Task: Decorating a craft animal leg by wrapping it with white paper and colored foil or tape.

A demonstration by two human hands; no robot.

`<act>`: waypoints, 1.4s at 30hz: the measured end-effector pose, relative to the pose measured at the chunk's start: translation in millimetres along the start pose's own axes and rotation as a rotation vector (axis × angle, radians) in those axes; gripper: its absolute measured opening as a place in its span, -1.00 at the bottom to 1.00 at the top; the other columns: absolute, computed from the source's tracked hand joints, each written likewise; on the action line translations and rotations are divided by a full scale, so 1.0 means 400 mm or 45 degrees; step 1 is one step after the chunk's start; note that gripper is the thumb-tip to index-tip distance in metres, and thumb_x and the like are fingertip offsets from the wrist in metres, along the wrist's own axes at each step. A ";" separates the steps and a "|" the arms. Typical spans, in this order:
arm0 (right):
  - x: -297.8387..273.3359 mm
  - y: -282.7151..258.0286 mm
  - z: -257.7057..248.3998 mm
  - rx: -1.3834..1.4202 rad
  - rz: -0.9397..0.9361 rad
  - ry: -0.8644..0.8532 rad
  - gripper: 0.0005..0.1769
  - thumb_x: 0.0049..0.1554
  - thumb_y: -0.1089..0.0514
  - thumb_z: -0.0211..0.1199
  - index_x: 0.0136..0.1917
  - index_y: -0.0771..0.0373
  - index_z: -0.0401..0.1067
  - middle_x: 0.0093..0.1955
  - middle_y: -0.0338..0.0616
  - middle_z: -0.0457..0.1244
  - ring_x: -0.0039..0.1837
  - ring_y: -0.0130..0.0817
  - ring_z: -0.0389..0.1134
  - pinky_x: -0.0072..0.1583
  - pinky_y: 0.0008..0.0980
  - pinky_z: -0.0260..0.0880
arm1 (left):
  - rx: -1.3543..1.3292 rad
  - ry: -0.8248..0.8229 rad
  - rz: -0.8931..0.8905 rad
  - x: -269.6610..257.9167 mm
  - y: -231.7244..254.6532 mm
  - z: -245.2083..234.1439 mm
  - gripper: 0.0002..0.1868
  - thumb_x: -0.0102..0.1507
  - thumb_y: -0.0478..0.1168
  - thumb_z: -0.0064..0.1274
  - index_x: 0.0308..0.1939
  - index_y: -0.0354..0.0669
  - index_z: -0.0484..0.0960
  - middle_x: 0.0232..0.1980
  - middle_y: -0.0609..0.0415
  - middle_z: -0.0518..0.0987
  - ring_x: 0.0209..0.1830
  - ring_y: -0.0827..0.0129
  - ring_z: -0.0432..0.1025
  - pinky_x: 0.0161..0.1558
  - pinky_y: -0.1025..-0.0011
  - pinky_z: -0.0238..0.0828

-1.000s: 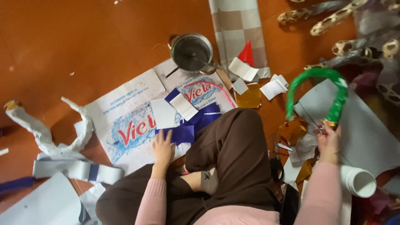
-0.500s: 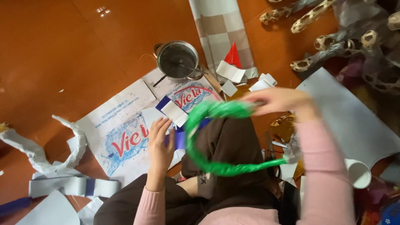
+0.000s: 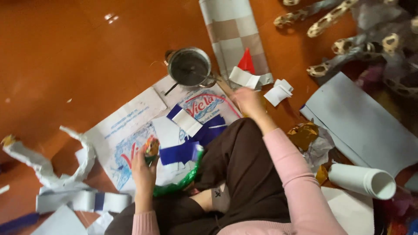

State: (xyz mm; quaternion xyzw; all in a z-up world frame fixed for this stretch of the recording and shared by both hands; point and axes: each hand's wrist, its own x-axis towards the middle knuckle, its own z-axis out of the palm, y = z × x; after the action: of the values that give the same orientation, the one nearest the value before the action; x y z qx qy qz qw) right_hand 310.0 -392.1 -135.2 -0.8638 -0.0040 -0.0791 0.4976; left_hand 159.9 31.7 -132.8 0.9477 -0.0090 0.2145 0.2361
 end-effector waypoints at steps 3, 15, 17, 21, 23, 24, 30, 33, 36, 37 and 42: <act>-0.004 0.254 -0.211 -0.461 -0.163 0.658 -0.67 -0.07 0.35 0.24 -0.48 -0.03 0.24 -0.50 -0.34 0.05 -0.36 -0.31 0.18 -0.15 -0.52 0.25 | 0.037 0.054 0.017 -0.009 -0.009 0.060 -0.29 0.03 -0.01 0.39 0.23 -0.06 0.53 -0.10 0.02 0.56 -0.13 0.14 0.50 0.04 0.26 0.42; -0.170 0.097 -0.215 -0.689 -0.085 0.412 -0.62 -0.07 0.28 0.51 -0.42 0.28 0.27 -0.33 -0.14 0.18 -0.30 -0.33 0.11 -0.24 -0.39 0.15 | -0.231 -0.273 -0.214 0.072 0.219 -0.017 -0.55 0.18 -0.28 0.12 0.15 -0.28 0.51 0.12 -0.10 0.56 0.10 0.13 0.45 0.14 0.27 0.35; -0.210 0.026 -0.194 -0.749 -0.196 0.319 -0.60 -0.08 0.22 0.52 -0.42 0.27 0.26 -0.34 -0.15 0.18 -0.31 -0.31 0.12 -0.26 -0.35 0.15 | -0.322 -0.348 -0.199 0.076 0.268 -0.007 -0.60 0.19 -0.30 0.10 0.12 -0.27 0.53 0.10 -0.08 0.57 0.03 0.17 0.49 0.07 0.32 0.42; -0.275 -0.022 -0.168 -0.656 -0.153 0.209 -0.45 -0.08 -0.12 0.53 -0.48 0.17 0.21 -0.43 -0.15 0.16 -0.27 -0.14 0.32 -0.22 -0.37 0.30 | -0.555 -0.379 -0.056 0.049 0.319 0.038 -0.72 0.22 -0.18 0.17 0.02 0.17 0.66 -0.04 0.25 0.64 0.07 0.34 0.52 0.14 0.36 0.39; -0.260 -0.110 -0.195 -0.521 0.061 0.257 -0.51 -0.04 -0.09 0.52 -0.39 0.18 0.27 -0.40 -0.05 0.18 -0.26 -0.07 0.32 -0.21 -0.28 0.25 | -0.624 -0.403 -0.041 0.063 0.368 -0.016 -0.75 0.23 -0.22 0.13 0.00 0.11 0.67 -0.08 0.20 0.65 0.01 0.27 0.54 0.07 0.32 0.43; -0.253 -0.154 -0.206 -0.387 0.281 0.308 -0.57 -0.01 -0.05 0.52 -0.30 0.20 0.32 -0.37 0.04 0.21 -0.24 0.01 0.31 -0.21 -0.19 0.20 | -0.695 -0.432 -0.019 0.070 0.391 -0.043 -0.77 0.24 -0.27 0.10 -0.03 0.05 0.68 -0.12 0.14 0.66 -0.05 0.20 0.56 0.00 0.28 0.46; -0.254 -0.377 -0.189 0.307 -0.018 0.052 -0.71 -0.03 0.15 0.52 -0.30 0.17 0.38 -0.19 -0.08 0.41 -0.08 -0.44 0.42 -0.10 -0.52 0.34 | -0.882 -0.321 0.009 0.097 0.473 -0.138 -0.57 0.17 -0.19 0.25 0.14 0.05 0.61 0.06 0.09 0.61 0.11 0.15 0.52 0.10 0.24 0.44; -0.290 -0.419 -0.102 0.232 -0.103 -0.233 -0.84 -0.05 0.26 0.48 -0.20 0.14 0.53 -0.21 -0.17 0.45 -0.10 -0.43 0.48 -0.11 -0.52 0.44 | -1.069 -0.308 0.022 0.117 0.510 -0.170 -0.29 0.07 -0.12 0.36 0.27 -0.12 0.46 0.25 -0.10 0.49 0.26 -0.03 0.40 0.23 0.07 0.33; -0.294 -0.492 -0.033 0.300 -0.060 -0.376 -0.78 -0.05 0.31 0.47 -0.10 0.19 0.54 -0.21 -0.16 0.44 -0.10 -0.51 0.43 -0.04 -0.44 0.44 | -1.298 -0.161 -0.282 0.081 0.464 -0.117 -0.89 0.11 -0.38 0.29 -0.29 -0.21 0.70 -0.20 0.00 0.67 -0.03 0.16 0.58 0.07 0.27 0.44; -0.290 -0.475 -0.023 0.307 -0.074 -0.397 -0.78 -0.05 0.31 0.47 -0.10 0.19 0.54 -0.21 -0.16 0.44 -0.10 -0.51 0.43 -0.04 -0.44 0.44 | -1.286 -0.138 -0.291 0.080 0.453 -0.131 -0.89 0.11 -0.38 0.29 -0.29 -0.21 0.70 -0.20 0.00 0.67 -0.03 0.16 0.58 0.07 0.27 0.44; -0.278 -0.466 0.023 0.456 0.202 -0.597 -0.88 0.09 0.26 0.32 -0.29 0.16 0.56 -0.35 -0.37 0.32 -0.19 -0.62 0.21 -0.07 -0.53 0.35 | -1.343 -0.167 -0.754 0.059 0.394 -0.150 -0.95 0.24 -0.25 0.21 -0.25 -0.10 0.75 -0.39 0.24 0.63 -0.29 0.65 0.32 -0.17 0.50 0.45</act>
State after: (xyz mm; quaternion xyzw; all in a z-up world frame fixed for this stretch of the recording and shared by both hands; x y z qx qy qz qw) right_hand 185.4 -282.0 4.6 -0.7545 -0.0650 0.1637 0.6322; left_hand 138.5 -79.3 -5.7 0.6765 0.1353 0.0474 0.7223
